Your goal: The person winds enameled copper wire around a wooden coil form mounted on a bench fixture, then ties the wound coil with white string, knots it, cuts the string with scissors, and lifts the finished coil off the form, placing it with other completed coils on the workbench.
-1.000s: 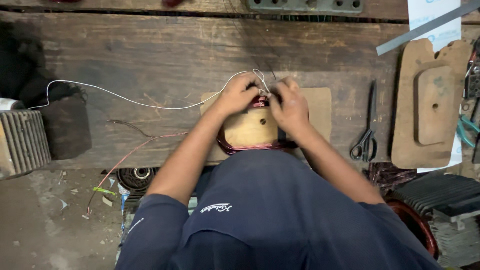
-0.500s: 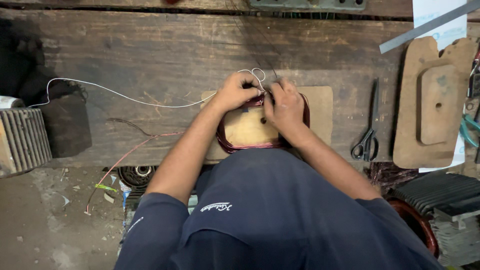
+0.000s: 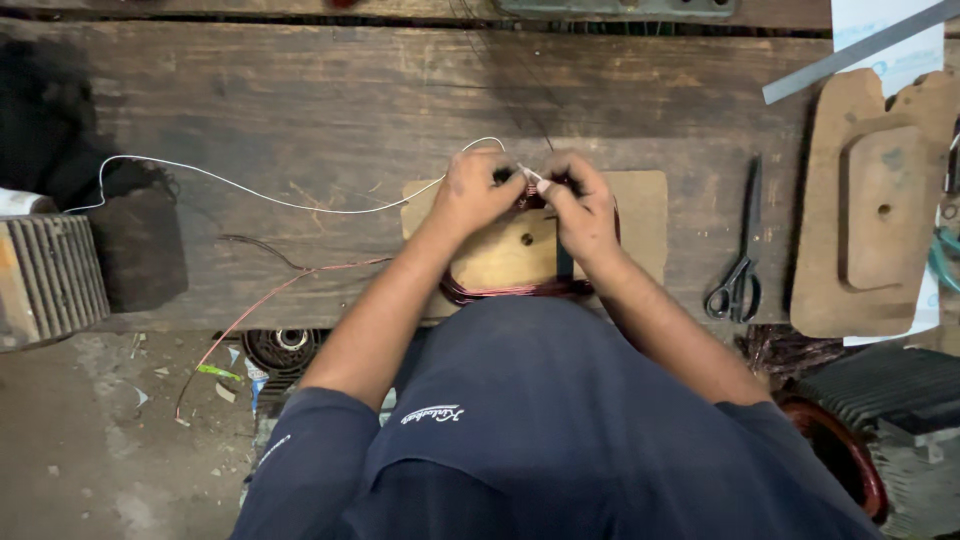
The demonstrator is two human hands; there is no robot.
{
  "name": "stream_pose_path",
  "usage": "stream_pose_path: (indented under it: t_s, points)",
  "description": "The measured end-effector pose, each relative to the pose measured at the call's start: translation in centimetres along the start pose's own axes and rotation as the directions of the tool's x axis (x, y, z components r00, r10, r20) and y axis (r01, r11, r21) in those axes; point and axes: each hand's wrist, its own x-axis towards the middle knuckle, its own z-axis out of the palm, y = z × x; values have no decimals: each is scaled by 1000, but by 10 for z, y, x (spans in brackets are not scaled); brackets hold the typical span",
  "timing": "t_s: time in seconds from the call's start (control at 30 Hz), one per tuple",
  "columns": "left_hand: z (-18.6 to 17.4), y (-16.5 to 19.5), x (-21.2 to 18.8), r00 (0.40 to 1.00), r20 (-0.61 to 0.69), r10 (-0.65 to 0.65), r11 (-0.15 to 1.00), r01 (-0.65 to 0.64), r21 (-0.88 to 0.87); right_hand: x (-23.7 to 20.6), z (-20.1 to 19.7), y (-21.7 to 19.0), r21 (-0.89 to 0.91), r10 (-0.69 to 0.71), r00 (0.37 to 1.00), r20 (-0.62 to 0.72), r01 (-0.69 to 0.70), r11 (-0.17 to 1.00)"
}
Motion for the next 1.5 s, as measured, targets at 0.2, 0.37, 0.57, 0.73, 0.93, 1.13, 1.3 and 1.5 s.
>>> stream_pose_path:
  t_s: [0.2,0.37,0.57,0.73,0.93,1.13,1.3,1.5]
  points:
    - [1,6,2,997,4,-75,997,75,-12,-19,1,-18,-286,-253,928,274,330,900]
    - [2,7,5,973,88,-214,977,215,-8,-28,8,-28,-308,-239,833,499,428,850]
    - [9,-3,5,994,22,-111,993,112,-33,-25,6,-32,-353,-254,807,533,484,800]
    - [6,-9,0,996,72,-59,985,70,-161,-26,5,-30,-310,-240,814,529,448,838]
    - [-3,-7,1,982,107,156,947,-117,-301,-31,1,-20,-263,-170,858,485,329,907]
    - [-2,-15,-3,904,422,-72,755,326,-569,-35,-1,-11,-286,-80,893,443,225,932]
    - [11,-31,-3,963,258,73,910,42,-413,-36,-2,-5,-324,-23,895,445,185,928]
    - [18,-31,-7,989,150,-15,971,50,-232,-40,-8,9,-267,195,890,413,-86,960]
